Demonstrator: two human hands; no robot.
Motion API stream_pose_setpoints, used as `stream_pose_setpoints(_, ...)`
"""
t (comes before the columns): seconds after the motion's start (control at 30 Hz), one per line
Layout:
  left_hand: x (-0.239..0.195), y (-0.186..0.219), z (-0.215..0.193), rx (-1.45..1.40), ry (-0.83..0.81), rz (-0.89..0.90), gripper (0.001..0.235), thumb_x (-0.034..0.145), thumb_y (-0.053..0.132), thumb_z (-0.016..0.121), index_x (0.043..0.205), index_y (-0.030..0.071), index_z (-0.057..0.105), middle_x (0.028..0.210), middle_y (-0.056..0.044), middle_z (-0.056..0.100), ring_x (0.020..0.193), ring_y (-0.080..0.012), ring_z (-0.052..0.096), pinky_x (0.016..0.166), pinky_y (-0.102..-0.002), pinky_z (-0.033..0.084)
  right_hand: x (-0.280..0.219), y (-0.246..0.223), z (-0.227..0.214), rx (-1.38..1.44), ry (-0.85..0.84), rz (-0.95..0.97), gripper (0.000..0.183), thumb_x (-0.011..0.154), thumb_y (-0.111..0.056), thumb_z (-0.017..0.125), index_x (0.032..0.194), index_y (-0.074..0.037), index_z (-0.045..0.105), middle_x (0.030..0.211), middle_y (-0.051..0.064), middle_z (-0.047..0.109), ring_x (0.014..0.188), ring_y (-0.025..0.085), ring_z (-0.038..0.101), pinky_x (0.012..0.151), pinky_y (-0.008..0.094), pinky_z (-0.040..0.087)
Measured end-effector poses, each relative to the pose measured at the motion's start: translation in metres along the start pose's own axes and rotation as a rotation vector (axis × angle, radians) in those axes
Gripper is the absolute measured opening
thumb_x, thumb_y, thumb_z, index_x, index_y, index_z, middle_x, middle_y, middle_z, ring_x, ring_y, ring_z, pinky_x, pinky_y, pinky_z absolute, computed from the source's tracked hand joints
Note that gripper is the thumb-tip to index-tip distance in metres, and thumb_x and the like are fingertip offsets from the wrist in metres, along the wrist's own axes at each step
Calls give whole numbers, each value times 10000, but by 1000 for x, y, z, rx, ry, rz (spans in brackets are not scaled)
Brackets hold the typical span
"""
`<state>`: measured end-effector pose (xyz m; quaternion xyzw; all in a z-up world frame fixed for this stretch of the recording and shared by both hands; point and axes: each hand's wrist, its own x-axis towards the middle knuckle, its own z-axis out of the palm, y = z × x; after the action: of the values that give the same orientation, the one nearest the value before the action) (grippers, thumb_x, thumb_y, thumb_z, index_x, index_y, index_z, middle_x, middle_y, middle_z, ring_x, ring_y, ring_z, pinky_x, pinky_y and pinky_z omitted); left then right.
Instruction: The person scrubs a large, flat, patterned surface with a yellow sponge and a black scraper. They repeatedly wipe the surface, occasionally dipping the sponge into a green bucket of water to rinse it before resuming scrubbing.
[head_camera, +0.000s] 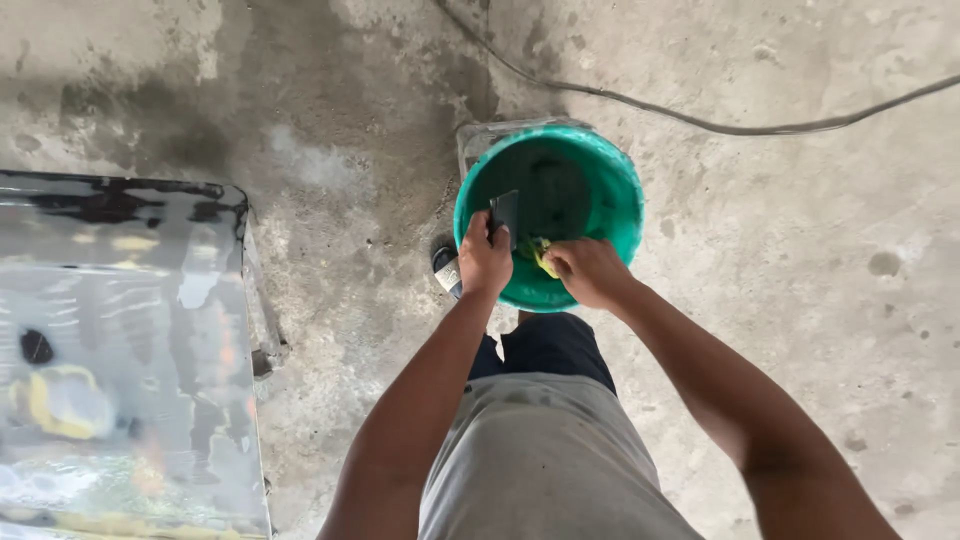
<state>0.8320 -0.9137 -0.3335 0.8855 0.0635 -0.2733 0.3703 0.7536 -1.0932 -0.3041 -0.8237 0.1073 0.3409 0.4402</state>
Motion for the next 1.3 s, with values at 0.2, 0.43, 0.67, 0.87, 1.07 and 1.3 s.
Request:
stream_pose_setpoints(0.2, 6, -24, 23, 86, 69, 29, 289, 915, 153, 646, 1190, 61, 642, 1008, -177, 727, 933, -375, 688, 800, -454, 528, -104, -35, -69, 1019, 82, -38, 243, 996, -234, 613, 1093, -25, 690, 999, 73, 706, 979, 173, 659, 896, 363, 516)
stream_pose_setpoints(0.43, 8, -25, 49, -933, -327, -343, 242, 970, 75, 668, 1191, -21, 650, 1019, -101, 724, 879, -192, 691, 747, -336, 556, -29, 39, 25, 1339, 544, -44, 310, 1167, -215, 654, 1018, 53, 610, 846, 45, 465, 778, 123, 421, 770, 312, 358)
stream_pose_setpoints(0.67, -9, -9, 64, -494, -138, -198, 195, 934, 47, 648, 1116, -16, 674, 935, -140, 722, 819, -212, 660, 694, -351, 527, 56, -3, 33, 723, 725, 357, 505, 932, -481, 692, 1269, -111, 629, 1154, 128, 710, 1068, 294, 688, 869, 408, 534)
stream_pose_setpoints(0.87, -2, -19, 39, -11, 33, -209, 260, 859, 174, 716, 1077, 38, 679, 914, -159, 751, 873, -319, 733, 777, -425, 552, 86, 48, 40, 449, 503, 484, 519, 999, -546, 600, 1342, -159, 633, 1269, 188, 715, 1199, 391, 661, 979, 470, 511)
stream_pose_setpoints(1.07, -2, -14, 24, 37, 73, -202, 299, 857, 180, 699, 1121, 46, 659, 973, -166, 747, 937, -366, 719, 825, -458, 550, 91, 83, 61, 87, 150, 415, 476, 1023, -392, 504, 1433, -157, 559, 1399, 223, 588, 1268, 430, 563, 1056, 508, 444)
stream_pose_setpoints(1.3, -8, -7, 15, -27, 48, -176, 314, 871, 185, 689, 1149, 45, 649, 967, -162, 740, 935, -356, 712, 816, -450, 543, 111, 112, 87, -12, -59, 386, 582, 959, -313, 557, 1517, -172, 473, 1437, 215, 566, 1319, 401, 542, 1099, 444, 439)
